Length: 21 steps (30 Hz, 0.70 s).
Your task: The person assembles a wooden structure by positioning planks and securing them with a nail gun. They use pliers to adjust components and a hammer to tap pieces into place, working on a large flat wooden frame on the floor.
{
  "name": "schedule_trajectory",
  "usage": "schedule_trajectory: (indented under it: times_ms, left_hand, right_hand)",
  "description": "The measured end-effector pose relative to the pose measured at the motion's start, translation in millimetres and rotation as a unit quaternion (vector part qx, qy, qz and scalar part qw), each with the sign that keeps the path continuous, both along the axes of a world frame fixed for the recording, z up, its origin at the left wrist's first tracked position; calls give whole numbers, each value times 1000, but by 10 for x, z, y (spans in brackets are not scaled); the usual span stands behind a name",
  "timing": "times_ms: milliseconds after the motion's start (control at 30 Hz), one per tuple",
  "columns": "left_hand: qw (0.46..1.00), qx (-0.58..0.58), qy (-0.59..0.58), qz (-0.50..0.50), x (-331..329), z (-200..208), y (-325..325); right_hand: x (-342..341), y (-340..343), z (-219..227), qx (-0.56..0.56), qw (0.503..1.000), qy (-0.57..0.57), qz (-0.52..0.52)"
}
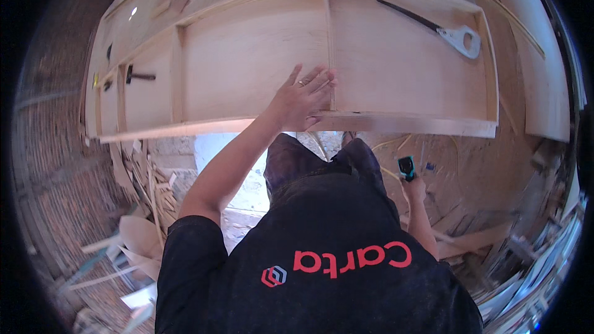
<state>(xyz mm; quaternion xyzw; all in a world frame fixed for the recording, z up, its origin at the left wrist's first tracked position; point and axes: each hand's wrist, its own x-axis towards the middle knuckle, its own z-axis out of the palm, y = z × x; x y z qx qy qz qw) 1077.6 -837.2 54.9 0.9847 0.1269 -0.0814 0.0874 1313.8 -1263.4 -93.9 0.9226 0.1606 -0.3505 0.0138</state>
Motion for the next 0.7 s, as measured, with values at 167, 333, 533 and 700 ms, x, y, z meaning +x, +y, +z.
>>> schedule_trajectory:
  times_ms: [167,333,533,700]
  left_hand:
    - [996,-31,-84,-13,-27,-102,60]
    - [990,-64,-122,-33,-65,-251,113]
    - [986,-38,-152,-61,-81,-331,145]
    - [993,-24,-95,-70,-39,-307,168]
  right_hand:
    - [-620,163,107,59,994,-30,-86]
    - [-1674,363,390,125,937,-132,-299]
    - [-2741,854,1353,400,729,-98,-547]
    - [-2881,1218,1823,496,667,-88,-549]
